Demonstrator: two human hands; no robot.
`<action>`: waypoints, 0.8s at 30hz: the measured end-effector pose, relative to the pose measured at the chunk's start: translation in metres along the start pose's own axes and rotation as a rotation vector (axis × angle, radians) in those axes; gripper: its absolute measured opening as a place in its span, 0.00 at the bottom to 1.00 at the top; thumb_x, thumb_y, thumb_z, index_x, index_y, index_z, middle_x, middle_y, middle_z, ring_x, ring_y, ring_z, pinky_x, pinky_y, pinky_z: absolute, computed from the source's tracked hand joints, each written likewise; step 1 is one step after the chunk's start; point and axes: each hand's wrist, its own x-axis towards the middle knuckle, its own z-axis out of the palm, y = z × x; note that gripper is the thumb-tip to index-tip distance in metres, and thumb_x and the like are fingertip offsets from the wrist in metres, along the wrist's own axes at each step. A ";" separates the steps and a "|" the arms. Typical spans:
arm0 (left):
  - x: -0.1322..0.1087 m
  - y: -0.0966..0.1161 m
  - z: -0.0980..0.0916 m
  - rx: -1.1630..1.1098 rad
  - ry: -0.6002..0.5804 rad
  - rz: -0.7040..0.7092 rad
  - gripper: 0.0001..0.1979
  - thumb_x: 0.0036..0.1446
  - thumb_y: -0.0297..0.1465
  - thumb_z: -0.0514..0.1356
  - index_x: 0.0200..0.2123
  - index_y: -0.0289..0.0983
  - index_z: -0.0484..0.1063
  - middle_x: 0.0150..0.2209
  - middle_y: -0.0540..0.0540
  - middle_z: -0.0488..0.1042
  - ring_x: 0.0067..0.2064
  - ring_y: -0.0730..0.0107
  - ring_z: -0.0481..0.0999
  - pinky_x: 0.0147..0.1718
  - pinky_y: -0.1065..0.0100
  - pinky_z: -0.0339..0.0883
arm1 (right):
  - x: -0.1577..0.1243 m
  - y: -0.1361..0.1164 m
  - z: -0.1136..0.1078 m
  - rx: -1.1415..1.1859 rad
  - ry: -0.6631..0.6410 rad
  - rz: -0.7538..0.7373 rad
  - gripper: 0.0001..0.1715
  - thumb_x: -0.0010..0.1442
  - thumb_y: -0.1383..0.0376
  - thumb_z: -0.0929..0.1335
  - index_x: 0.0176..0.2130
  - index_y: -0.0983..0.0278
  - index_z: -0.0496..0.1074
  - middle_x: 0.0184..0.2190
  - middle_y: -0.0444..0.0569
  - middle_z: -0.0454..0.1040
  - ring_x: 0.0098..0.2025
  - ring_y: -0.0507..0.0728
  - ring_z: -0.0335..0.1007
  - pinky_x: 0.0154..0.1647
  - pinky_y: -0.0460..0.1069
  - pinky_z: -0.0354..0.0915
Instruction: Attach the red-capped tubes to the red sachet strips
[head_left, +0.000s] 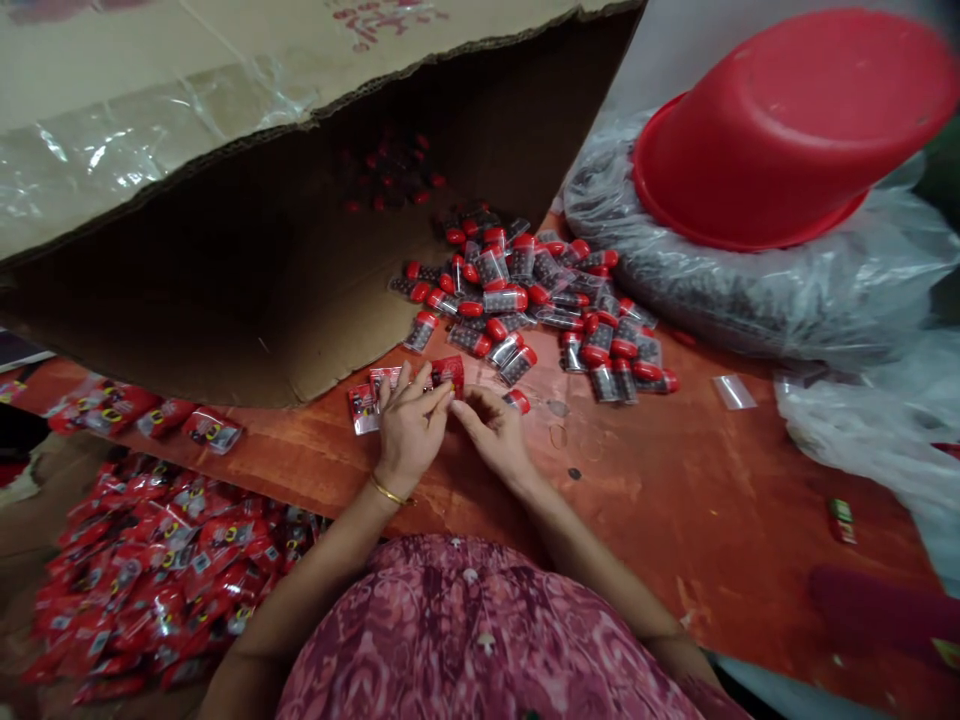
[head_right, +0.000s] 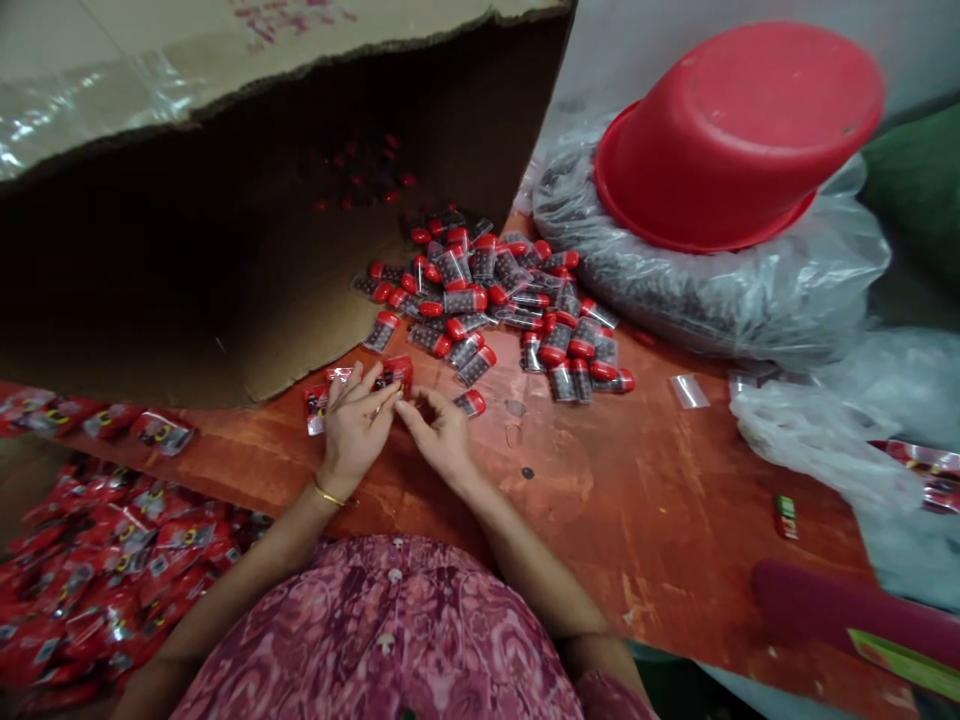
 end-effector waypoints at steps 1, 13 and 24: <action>-0.001 0.002 0.000 -0.065 0.006 -0.032 0.13 0.56 0.34 0.58 0.43 0.41 0.77 0.53 0.41 0.72 0.60 0.51 0.64 0.60 0.45 0.48 | 0.003 -0.001 0.003 0.051 -0.009 0.031 0.16 0.56 0.53 0.65 0.32 0.63 0.70 0.25 0.44 0.71 0.26 0.51 0.66 0.29 0.46 0.64; 0.013 0.015 -0.001 -1.061 -0.330 -0.736 0.21 0.38 0.44 0.68 0.33 0.35 0.75 0.26 0.48 0.75 0.22 0.77 0.70 0.15 0.78 0.60 | 0.004 -0.009 -0.009 0.072 0.055 0.044 0.19 0.58 0.52 0.62 0.23 0.61 0.63 0.18 0.39 0.59 0.21 0.49 0.54 0.24 0.45 0.55; 0.031 -0.004 0.000 -0.133 -0.006 -0.185 0.10 0.52 0.35 0.59 0.22 0.38 0.75 0.47 0.41 0.76 0.47 0.57 0.74 0.47 0.61 0.64 | 0.018 0.002 -0.007 -0.152 0.124 -0.047 0.15 0.61 0.56 0.60 0.40 0.62 0.69 0.37 0.49 0.73 0.39 0.56 0.67 0.42 0.51 0.63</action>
